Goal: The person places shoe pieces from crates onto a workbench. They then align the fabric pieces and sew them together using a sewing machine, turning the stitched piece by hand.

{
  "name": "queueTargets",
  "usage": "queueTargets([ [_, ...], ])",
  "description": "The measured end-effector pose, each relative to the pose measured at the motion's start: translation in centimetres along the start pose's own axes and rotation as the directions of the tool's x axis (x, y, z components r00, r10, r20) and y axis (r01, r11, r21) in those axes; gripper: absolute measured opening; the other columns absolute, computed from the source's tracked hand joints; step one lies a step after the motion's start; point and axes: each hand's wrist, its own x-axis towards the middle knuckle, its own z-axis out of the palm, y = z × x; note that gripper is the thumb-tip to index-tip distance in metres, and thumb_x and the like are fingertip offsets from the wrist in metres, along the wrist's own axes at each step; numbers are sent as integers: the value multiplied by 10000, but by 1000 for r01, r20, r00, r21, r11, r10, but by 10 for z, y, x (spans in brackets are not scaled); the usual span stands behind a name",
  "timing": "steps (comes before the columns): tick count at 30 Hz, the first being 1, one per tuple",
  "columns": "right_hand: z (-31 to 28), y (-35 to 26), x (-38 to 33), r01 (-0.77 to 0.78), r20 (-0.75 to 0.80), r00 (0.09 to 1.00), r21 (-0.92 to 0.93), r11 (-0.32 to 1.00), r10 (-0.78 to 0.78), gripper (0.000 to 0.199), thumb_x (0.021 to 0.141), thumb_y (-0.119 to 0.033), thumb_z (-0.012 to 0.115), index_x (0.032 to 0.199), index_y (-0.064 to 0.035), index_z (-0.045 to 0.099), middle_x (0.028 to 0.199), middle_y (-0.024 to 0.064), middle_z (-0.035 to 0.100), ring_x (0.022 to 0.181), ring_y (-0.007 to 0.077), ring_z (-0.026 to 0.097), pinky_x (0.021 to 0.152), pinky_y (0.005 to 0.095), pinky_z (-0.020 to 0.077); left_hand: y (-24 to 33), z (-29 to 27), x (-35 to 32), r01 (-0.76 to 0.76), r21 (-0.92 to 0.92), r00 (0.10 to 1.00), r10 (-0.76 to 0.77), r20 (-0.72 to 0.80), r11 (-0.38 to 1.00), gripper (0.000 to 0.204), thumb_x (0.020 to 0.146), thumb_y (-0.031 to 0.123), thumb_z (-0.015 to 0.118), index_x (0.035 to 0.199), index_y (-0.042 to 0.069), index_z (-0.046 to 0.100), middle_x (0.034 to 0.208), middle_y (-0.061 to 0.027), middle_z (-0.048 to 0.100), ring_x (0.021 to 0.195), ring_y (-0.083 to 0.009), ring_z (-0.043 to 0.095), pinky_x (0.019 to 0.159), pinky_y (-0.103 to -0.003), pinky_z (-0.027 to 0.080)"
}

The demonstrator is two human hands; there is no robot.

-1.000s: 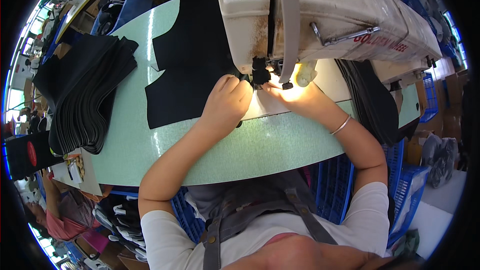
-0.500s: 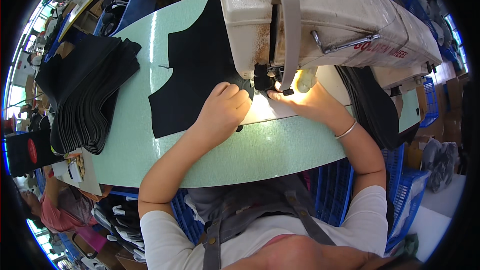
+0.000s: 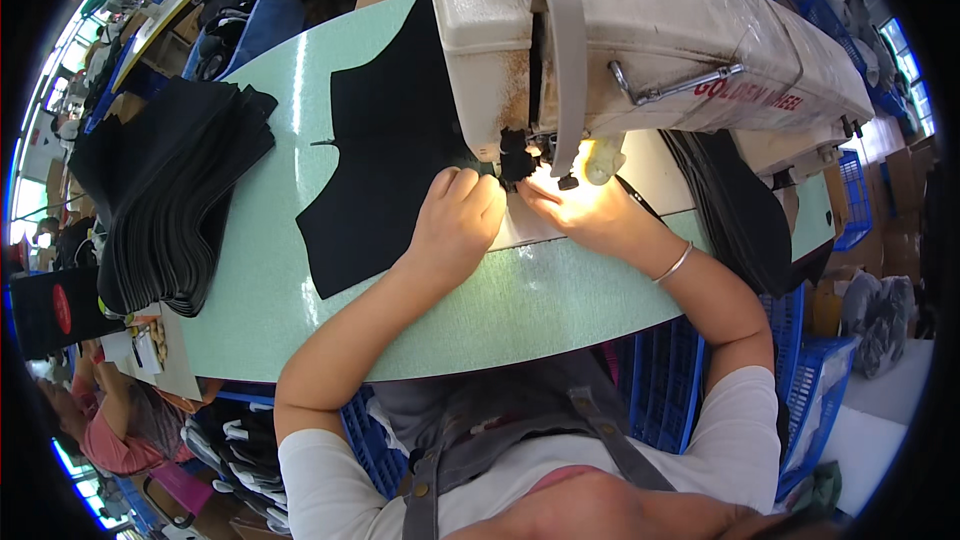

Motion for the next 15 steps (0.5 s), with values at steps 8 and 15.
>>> queueTargets([
  [8,1,5,9,53,-189,979,-87,995,-69,132,689,-90,651,812,-58,616,811,60,554,818,241,591,715,378,494,0,-10,11,8,-2,999,-9,-43,1000,80,658,40,570,735,20,562,756,-69,477,807,-237,522,840,-382,456],
  [15,-20,19,1,37,-110,993,-90,995,-47,154,718,-117,648,871,-115,628,922,43,614,900,207,619,719,351,506,-8,-37,6,2,3,1000,-2,-14,1000,113,693,37,570,802,18,594,806,-60,523,943,-234,556,1020,-438,404],
])
